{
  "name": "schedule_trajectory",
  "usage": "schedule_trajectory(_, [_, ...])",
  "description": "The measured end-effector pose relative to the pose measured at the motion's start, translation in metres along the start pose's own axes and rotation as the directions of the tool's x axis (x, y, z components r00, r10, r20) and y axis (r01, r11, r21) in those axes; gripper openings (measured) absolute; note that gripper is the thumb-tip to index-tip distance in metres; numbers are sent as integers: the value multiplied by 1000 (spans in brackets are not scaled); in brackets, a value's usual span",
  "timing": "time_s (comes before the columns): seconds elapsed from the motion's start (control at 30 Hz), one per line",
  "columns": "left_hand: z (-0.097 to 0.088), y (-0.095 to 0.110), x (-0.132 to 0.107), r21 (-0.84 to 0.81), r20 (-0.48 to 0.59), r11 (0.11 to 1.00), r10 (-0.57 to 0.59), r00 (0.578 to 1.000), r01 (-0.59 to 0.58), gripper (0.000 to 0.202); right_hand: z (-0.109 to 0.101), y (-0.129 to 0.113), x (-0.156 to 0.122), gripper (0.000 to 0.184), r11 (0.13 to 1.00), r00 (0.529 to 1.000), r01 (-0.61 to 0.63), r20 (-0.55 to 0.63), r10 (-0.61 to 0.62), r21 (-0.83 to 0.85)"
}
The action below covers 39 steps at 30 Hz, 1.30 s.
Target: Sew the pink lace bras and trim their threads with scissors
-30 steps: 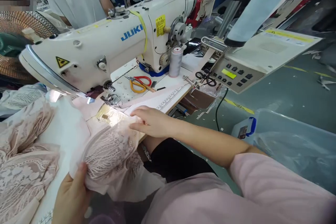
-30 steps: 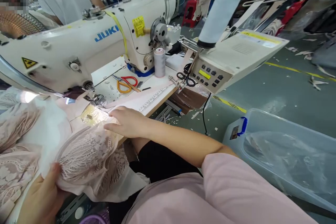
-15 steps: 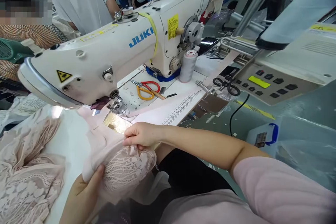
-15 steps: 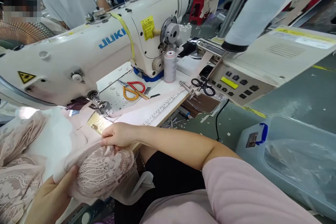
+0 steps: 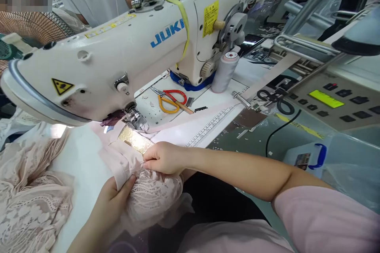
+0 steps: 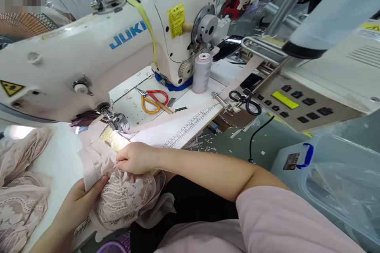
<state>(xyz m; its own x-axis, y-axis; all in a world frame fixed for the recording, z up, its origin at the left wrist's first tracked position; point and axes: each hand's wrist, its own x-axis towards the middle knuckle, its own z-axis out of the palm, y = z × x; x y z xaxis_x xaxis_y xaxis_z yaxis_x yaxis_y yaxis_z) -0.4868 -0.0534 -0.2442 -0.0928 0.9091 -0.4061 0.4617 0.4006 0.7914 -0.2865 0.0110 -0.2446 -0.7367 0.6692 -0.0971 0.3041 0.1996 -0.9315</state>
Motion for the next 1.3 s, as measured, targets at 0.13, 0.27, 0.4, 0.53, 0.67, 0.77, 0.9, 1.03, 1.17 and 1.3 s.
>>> schedule_trajectory(0.13, [0,-6,-6,3,-111,1000,-22,994,22,44,7,0,-2,28,994,993,-56,-95,65,99])
schedule_trajectory(0.27, [5,-17,-26,-239,-165,970,-76,983,34,49,12,-1,-12,21,987,985,-96,-130,113,132])
schedule_trajectory(0.4, [19,-11,-50,-485,-98,868,-174,980,106,39,17,-4,-26,22,987,990,-46,-137,24,-156])
schedule_trajectory(0.53, [32,-2,-58,-621,11,752,-271,962,219,33,24,-8,-35,25,853,982,-99,-191,-1,-513])
schedule_trajectory(0.67, [40,-1,-55,-660,94,699,-285,954,274,30,29,-11,-43,30,766,970,-209,-231,81,-608])
schedule_trajectory(0.77, [46,-1,-52,-665,99,698,-272,957,267,32,33,-12,-47,31,741,962,-250,-248,116,-623])
schedule_trajectory(0.9, [50,3,-50,-656,110,704,-265,958,270,36,38,-15,-45,27,730,957,-271,-256,135,-627])
schedule_trajectory(1.03, [46,2,-46,-688,157,666,-252,955,289,38,31,-15,-32,26,754,958,-258,-258,121,-604])
schedule_trajectory(1.17, [36,-2,-37,-723,162,619,-282,946,308,40,10,-10,-38,22,800,951,-250,-294,97,-546])
schedule_trajectory(1.3, [28,-5,-30,-742,249,559,-285,926,372,36,-4,9,-82,28,912,865,-210,-502,4,-353])
